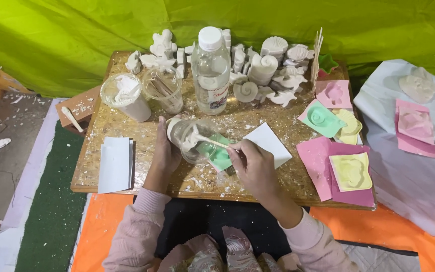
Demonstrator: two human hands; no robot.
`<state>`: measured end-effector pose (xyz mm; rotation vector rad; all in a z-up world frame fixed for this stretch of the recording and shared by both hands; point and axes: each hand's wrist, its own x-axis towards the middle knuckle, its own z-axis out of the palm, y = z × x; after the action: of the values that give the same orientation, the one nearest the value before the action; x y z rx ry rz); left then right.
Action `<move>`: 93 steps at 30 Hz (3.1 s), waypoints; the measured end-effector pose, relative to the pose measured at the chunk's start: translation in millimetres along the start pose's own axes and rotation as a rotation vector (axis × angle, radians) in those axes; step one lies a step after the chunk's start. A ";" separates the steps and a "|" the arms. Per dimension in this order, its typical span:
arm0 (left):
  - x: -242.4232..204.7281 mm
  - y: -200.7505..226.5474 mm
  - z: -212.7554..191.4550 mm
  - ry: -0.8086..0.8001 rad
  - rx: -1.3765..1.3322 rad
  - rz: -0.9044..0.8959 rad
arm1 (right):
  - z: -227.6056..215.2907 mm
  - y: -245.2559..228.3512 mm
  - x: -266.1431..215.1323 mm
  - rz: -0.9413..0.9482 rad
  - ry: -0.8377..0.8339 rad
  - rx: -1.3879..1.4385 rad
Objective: Mixing plaster in a small container and applying it to a silicone mold using a wooden stick.
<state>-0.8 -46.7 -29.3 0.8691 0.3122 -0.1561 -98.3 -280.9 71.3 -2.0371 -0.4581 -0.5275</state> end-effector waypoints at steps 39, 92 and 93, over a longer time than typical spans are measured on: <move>-74.6 131.2 22.4 0.041 1.500 1.162 | 70.3 -72.5 148.0 -0.257 -0.460 -0.221; -64.4 148.9 32.7 0.062 0.994 0.647 | 19.2 34.8 108.6 -0.385 -0.260 -0.364; -63.2 150.3 35.8 0.050 0.996 0.624 | 26.0 56.7 103.4 -0.454 -0.239 -0.433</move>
<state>-14.0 22.2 122.2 1.9143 -0.0292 0.3275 22.3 -274.4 74.7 -2.4328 -1.0391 -0.7025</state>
